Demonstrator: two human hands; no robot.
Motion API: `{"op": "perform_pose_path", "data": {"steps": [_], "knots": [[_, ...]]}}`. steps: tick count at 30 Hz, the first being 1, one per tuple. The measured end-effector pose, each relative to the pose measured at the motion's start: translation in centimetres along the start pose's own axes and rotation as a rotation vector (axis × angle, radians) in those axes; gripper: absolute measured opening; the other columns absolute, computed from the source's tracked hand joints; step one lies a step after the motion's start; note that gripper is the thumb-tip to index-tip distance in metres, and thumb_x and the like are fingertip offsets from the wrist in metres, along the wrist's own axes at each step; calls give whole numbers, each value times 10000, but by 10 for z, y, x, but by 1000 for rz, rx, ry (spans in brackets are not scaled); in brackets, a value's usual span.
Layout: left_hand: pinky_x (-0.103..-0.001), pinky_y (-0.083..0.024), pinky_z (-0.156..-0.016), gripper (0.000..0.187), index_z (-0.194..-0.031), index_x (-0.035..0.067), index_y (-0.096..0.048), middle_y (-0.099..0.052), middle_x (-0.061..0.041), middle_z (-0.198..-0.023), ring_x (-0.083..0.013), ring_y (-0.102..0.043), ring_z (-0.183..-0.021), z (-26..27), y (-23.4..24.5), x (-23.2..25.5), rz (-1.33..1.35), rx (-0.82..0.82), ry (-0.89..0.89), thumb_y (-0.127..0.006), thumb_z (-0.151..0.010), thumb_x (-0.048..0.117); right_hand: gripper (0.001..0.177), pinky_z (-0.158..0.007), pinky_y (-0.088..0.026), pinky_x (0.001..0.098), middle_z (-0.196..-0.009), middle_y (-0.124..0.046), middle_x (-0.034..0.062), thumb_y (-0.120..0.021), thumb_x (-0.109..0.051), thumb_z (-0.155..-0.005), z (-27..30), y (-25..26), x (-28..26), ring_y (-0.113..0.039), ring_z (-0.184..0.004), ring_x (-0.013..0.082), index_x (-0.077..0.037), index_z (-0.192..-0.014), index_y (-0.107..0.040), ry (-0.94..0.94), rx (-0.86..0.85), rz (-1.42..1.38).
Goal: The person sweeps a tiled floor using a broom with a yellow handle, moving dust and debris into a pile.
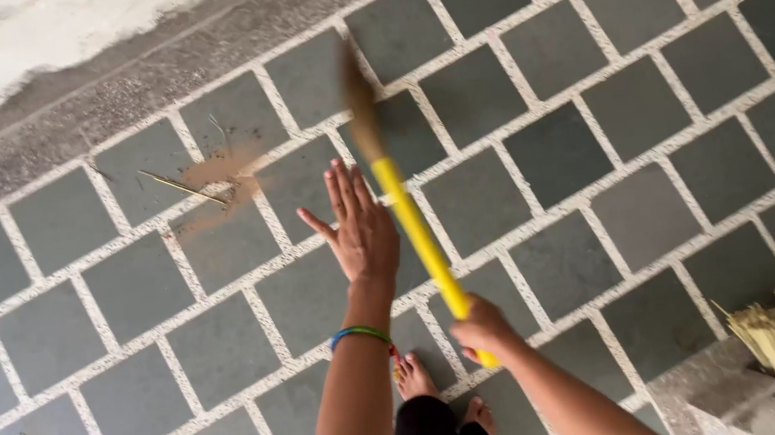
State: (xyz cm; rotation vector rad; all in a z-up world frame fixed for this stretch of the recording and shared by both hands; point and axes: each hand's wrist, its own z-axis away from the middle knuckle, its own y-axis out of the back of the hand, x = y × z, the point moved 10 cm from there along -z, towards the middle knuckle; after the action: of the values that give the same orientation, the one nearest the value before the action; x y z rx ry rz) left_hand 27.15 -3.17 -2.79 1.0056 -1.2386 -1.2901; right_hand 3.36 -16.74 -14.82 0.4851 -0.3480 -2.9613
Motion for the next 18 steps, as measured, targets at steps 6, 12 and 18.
{"op": "perform_pose_path", "data": {"steps": [6,12,18], "knots": [[-744,25,-1172,627,-1586,83,-296,-127,-85,-1719,-198,-65,-1585,39,5,24,30,-15,10,-478,-1014,263,277,-374,-487,322,-688,-649,89,-633,-68,-861,27,16,-29,-621,-449,162,-8,-1119,-552,190,-75,174],[-734,13,-1173,630,-1584,77,-288,-99,-82,-1707,-203,-69,-1576,56,17,47,91,16,-18,-466,-1006,254,228,-356,-460,339,-650,-605,101,-616,-26,-841,30,73,8,-580,-431,174,-41,-1058,-546,164,72,17],[-728,24,-1172,647,-1591,82,-263,-80,-77,-1703,-203,-49,-1562,78,17,20,34,6,-8,-442,-999,272,154,-345,-463,353,-635,-575,112,-610,33,-826,-13,63,63,-554,-421,186,36,-952,-521,74,100,-237]]}}
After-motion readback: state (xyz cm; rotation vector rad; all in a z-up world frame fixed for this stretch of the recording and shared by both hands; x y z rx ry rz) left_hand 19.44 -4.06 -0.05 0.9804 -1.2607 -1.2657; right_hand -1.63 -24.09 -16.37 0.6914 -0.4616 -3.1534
